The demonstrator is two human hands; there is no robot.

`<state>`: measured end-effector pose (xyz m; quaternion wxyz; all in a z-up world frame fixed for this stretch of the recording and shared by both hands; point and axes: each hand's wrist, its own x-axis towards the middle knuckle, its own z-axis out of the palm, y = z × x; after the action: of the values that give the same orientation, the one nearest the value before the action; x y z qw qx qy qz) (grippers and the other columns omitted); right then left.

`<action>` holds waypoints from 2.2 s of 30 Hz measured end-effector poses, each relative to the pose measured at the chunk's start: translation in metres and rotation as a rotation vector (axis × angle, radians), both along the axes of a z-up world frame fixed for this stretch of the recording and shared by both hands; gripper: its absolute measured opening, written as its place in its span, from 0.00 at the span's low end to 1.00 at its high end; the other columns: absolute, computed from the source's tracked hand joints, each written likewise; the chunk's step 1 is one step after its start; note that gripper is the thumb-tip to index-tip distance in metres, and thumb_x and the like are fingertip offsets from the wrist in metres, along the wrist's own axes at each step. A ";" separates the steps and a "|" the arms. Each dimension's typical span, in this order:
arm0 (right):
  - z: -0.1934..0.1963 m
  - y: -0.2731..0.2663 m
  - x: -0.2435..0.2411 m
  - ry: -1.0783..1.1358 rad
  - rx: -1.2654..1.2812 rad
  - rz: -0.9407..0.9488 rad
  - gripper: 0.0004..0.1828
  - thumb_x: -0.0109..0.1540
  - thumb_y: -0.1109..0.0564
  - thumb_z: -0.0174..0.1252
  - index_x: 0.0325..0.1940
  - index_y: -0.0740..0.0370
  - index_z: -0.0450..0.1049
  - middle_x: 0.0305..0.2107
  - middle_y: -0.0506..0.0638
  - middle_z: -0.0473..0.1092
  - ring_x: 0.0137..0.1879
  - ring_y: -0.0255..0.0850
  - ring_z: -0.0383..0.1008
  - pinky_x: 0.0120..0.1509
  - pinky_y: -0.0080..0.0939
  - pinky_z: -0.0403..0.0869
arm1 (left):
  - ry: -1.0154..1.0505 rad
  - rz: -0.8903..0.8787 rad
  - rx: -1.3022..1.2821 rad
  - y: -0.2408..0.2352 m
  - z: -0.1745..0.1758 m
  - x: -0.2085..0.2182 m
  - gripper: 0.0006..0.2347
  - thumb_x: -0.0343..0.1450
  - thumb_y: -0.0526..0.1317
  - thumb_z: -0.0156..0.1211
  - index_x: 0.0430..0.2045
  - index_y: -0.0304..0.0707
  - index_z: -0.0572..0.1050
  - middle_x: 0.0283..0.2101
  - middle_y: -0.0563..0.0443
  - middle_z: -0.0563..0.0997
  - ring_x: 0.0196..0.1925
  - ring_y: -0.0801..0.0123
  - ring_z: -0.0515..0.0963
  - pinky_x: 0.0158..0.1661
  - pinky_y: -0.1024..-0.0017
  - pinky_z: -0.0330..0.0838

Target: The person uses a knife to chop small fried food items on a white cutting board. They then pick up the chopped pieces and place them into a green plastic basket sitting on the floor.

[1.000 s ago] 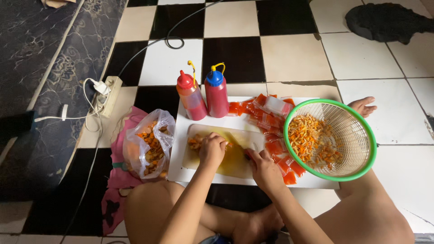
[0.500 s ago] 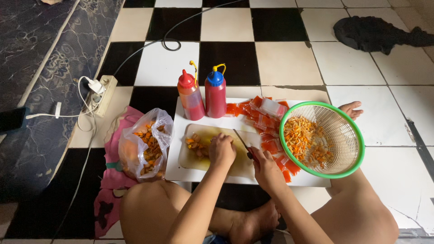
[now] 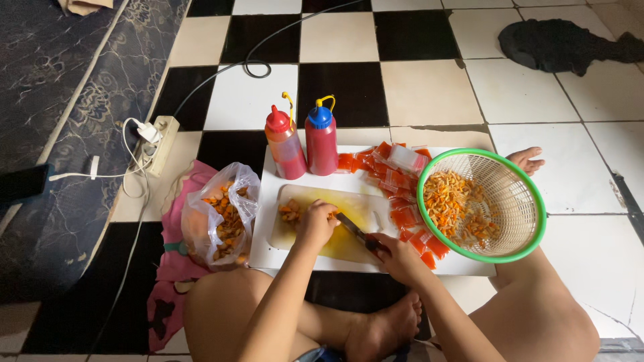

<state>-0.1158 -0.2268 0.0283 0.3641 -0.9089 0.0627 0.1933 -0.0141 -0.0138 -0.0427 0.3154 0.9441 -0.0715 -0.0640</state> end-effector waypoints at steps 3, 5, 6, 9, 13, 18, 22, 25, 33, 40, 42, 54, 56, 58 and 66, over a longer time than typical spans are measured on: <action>0.008 0.002 0.005 0.004 0.042 -0.008 0.24 0.61 0.57 0.53 0.63 0.45 0.70 0.49 0.62 0.75 0.58 0.63 0.74 0.62 0.58 0.72 | 0.072 0.085 0.019 -0.002 -0.017 0.006 0.11 0.65 0.42 0.67 0.40 0.55 0.80 0.43 0.59 0.77 0.49 0.58 0.80 0.47 0.55 0.79; 0.011 0.003 0.008 -0.030 0.033 -0.031 0.24 0.61 0.56 0.53 0.63 0.43 0.70 0.49 0.59 0.76 0.58 0.60 0.74 0.62 0.57 0.72 | 0.077 0.099 0.016 -0.001 -0.025 0.008 0.12 0.65 0.41 0.67 0.43 0.56 0.79 0.44 0.59 0.77 0.50 0.57 0.80 0.48 0.54 0.78; 0.013 0.004 0.011 -0.065 0.023 -0.058 0.25 0.61 0.55 0.54 0.63 0.42 0.70 0.49 0.57 0.76 0.58 0.57 0.74 0.61 0.56 0.73 | 0.080 0.112 0.011 -0.001 -0.028 0.010 0.14 0.66 0.41 0.66 0.45 0.57 0.79 0.45 0.59 0.78 0.52 0.57 0.79 0.49 0.53 0.78; 0.030 -0.001 0.012 0.035 -0.164 -0.023 0.25 0.63 0.49 0.51 0.64 0.28 0.66 0.52 0.49 0.75 0.60 0.49 0.73 0.65 0.52 0.71 | 0.094 0.083 -0.006 0.002 -0.032 0.016 0.16 0.65 0.41 0.69 0.47 0.54 0.78 0.48 0.55 0.78 0.54 0.54 0.78 0.48 0.51 0.78; 0.018 -0.005 0.014 0.036 -0.077 -0.014 0.24 0.63 0.53 0.52 0.63 0.33 0.69 0.51 0.54 0.75 0.61 0.54 0.72 0.66 0.54 0.71 | 0.164 0.043 0.054 0.002 -0.018 0.009 0.17 0.64 0.40 0.70 0.48 0.54 0.78 0.50 0.58 0.76 0.55 0.54 0.77 0.50 0.46 0.76; 0.016 0.002 0.011 0.071 0.032 0.014 0.25 0.62 0.55 0.52 0.64 0.39 0.69 0.52 0.58 0.75 0.62 0.59 0.71 0.67 0.56 0.69 | 0.115 0.095 0.009 0.000 -0.030 0.010 0.11 0.67 0.38 0.65 0.42 0.55 0.80 0.46 0.62 0.75 0.54 0.61 0.77 0.50 0.48 0.75; 0.011 0.007 0.016 0.062 0.066 0.000 0.25 0.62 0.55 0.52 0.64 0.39 0.70 0.51 0.59 0.75 0.61 0.60 0.71 0.65 0.56 0.70 | 0.054 0.115 -0.035 0.003 -0.055 0.020 0.09 0.66 0.38 0.66 0.39 0.52 0.81 0.44 0.58 0.77 0.52 0.56 0.78 0.48 0.48 0.77; 0.027 0.007 0.015 0.059 0.037 0.010 0.25 0.62 0.53 0.52 0.64 0.35 0.69 0.50 0.57 0.75 0.61 0.55 0.72 0.66 0.53 0.70 | -0.013 0.151 -0.085 0.001 -0.040 0.021 0.09 0.65 0.38 0.68 0.36 0.52 0.81 0.41 0.60 0.77 0.49 0.61 0.80 0.47 0.56 0.78; 0.125 -0.057 0.001 -0.086 -0.119 -0.113 0.25 0.62 0.55 0.52 0.65 0.43 0.69 0.51 0.61 0.73 0.59 0.63 0.71 0.62 0.63 0.71 | -0.407 -0.064 -0.393 -0.096 0.087 0.029 0.10 0.58 0.30 0.72 0.31 0.38 0.82 0.32 0.46 0.79 0.40 0.52 0.82 0.43 0.62 0.79; 0.177 -0.150 -0.040 -0.079 -0.359 -0.340 0.24 0.64 0.53 0.50 0.66 0.41 0.68 0.54 0.55 0.73 0.59 0.61 0.73 0.61 0.64 0.72 | -0.359 -0.216 -0.534 -0.261 0.089 0.030 0.11 0.58 0.33 0.73 0.31 0.44 0.81 0.32 0.51 0.79 0.38 0.57 0.83 0.42 0.67 0.79; 0.179 -0.167 -0.047 0.009 -0.498 -0.388 0.22 0.66 0.48 0.41 0.63 0.31 0.68 0.50 0.43 0.74 0.54 0.49 0.74 0.52 0.52 0.72 | -0.248 -0.260 -0.569 -0.296 0.083 0.021 0.08 0.60 0.32 0.70 0.30 0.40 0.82 0.34 0.47 0.82 0.33 0.60 0.81 0.41 0.65 0.76; 0.078 -0.213 -0.023 -0.194 -0.341 -0.491 0.24 0.64 0.50 0.53 0.66 0.45 0.69 0.44 0.57 0.76 0.54 0.61 0.75 0.53 0.66 0.75 | -0.146 -0.348 -0.258 -0.264 0.078 0.001 0.04 0.66 0.39 0.60 0.29 0.46 0.81 0.35 0.45 0.81 0.43 0.50 0.83 0.44 0.56 0.79; 0.059 -0.207 -0.016 -0.287 -0.146 -0.479 0.25 0.61 0.51 0.57 0.64 0.47 0.70 0.36 0.54 0.76 0.44 0.52 0.77 0.50 0.59 0.75 | -0.234 -0.315 -0.340 -0.241 0.084 0.004 0.06 0.64 0.37 0.63 0.32 0.45 0.81 0.36 0.46 0.80 0.44 0.49 0.82 0.45 0.57 0.78; 0.063 -0.177 -0.008 -0.370 0.054 -0.451 0.27 0.58 0.52 0.61 0.62 0.50 0.72 0.27 0.51 0.77 0.34 0.44 0.79 0.47 0.51 0.75 | -0.329 -0.268 -0.417 -0.206 0.086 0.008 0.10 0.63 0.35 0.65 0.36 0.44 0.80 0.37 0.46 0.80 0.45 0.49 0.82 0.46 0.58 0.77; 0.018 -0.023 0.013 -0.314 0.586 -0.251 0.20 0.58 0.68 0.56 0.55 0.66 0.68 0.31 0.66 0.73 0.20 0.51 0.77 0.19 0.43 0.78 | -0.470 0.101 -0.231 0.004 0.056 0.012 0.06 0.63 0.35 0.65 0.31 0.46 0.81 0.34 0.49 0.81 0.41 0.51 0.81 0.42 0.58 0.77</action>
<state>-0.1033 -0.2501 0.0467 0.6355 -0.7697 0.0589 0.0146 -0.0026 -0.0095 0.0134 0.3984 0.8932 -0.1024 0.1815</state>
